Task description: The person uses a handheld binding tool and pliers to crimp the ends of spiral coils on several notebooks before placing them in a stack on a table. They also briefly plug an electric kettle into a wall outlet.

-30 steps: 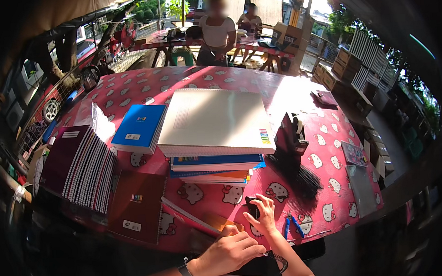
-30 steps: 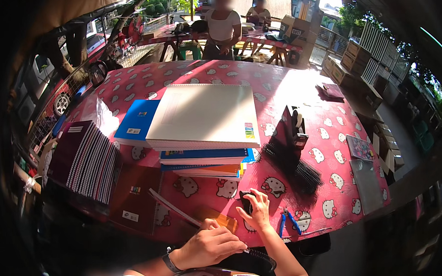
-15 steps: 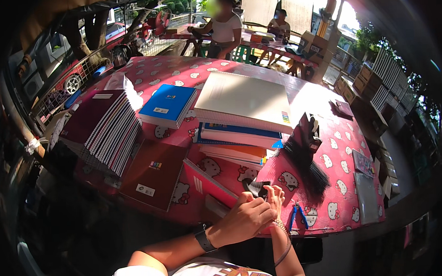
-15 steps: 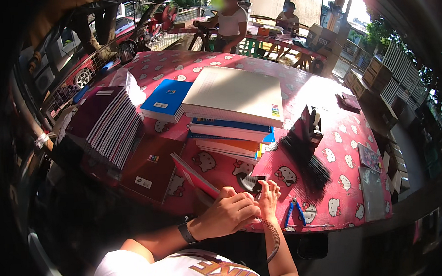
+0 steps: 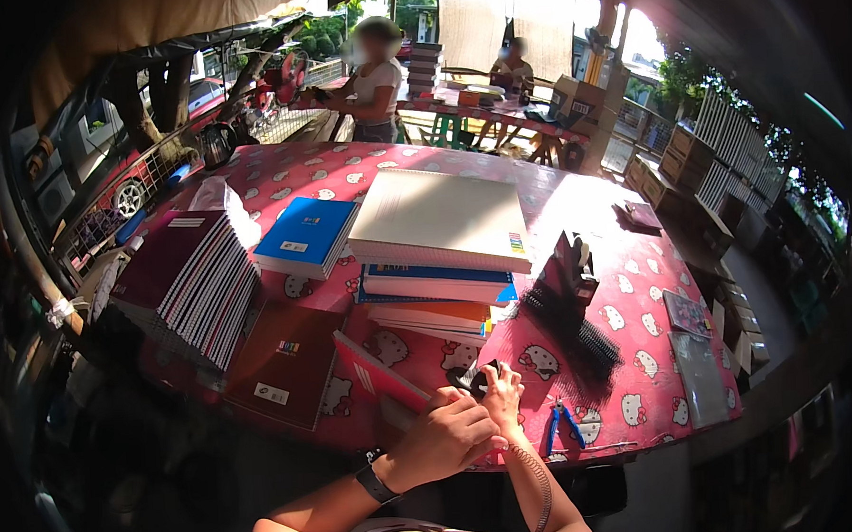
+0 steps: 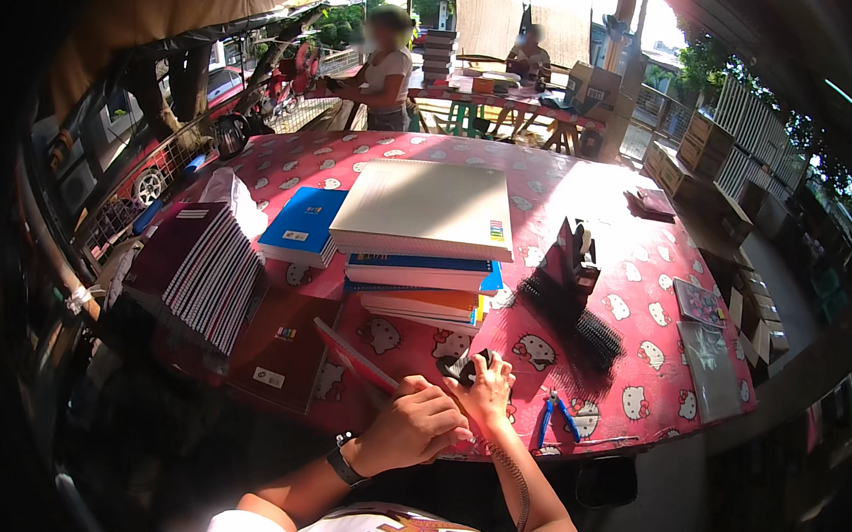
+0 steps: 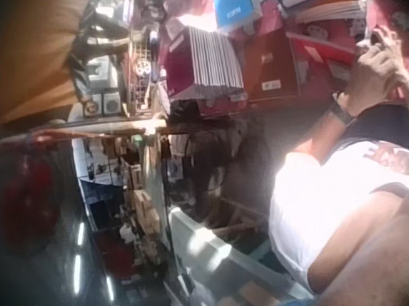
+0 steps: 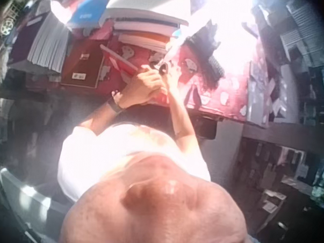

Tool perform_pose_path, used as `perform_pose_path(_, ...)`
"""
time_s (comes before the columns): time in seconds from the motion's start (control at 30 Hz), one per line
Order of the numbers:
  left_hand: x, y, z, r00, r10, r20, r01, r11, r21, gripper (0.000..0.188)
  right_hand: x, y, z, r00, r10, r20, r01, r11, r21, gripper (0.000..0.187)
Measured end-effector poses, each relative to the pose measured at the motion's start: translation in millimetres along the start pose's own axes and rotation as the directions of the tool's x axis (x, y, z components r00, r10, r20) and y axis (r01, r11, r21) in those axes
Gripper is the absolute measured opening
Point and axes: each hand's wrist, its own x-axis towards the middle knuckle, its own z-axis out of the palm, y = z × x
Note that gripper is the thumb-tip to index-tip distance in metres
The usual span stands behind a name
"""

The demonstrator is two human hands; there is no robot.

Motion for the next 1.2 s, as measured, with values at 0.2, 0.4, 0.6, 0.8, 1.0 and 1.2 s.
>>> perform_pose_path(0.2,-6.1,0.5,-19.6,0.999,-0.038,-0.025,0.038,0.999,0.009,0.014,-17.1,-8.4,-12.4,0.991,-0.109,-0.083,0.129,0.943,0.307,0.054)
perform_pose_path(0.4,8.8,1.3,8.8,0.999,-0.001,-0.035,-0.002,0.997,-0.076,0.015,-92.1,49.8,-64.9,0.965,0.207,0.162,-0.205,0.202,0.958,0.051)
perform_pose_path(0.6,-13.7,2.5,-9.2,0.990,-0.138,0.024,0.136,0.988,0.078,0.020,-100.8,22.6,-65.7,0.967,-0.030,0.253,-0.230,-0.530,0.816,0.060)
perform_pose_path(0.8,-11.3,5.8,-10.2,0.993,-0.115,-0.027,0.118,0.988,0.099,0.022,-68.7,3.0,-75.3,0.950,-0.154,0.272,-0.313,-0.465,0.828,0.061)
perform_pose_path(1.0,-7.7,1.9,-8.5,0.987,-0.161,-0.022,0.159,0.985,-0.064,0.015,-47.3,5.6,-82.3,0.921,-0.329,0.208,-0.323,-0.350,0.879,0.074)
perform_pose_path(1.2,-15.7,-3.0,-3.3,0.991,-0.132,-0.031,0.132,0.991,0.009,0.023,-35.7,0.9,-99.0,0.909,-0.360,0.210,-0.271,-0.129,0.954,0.078)
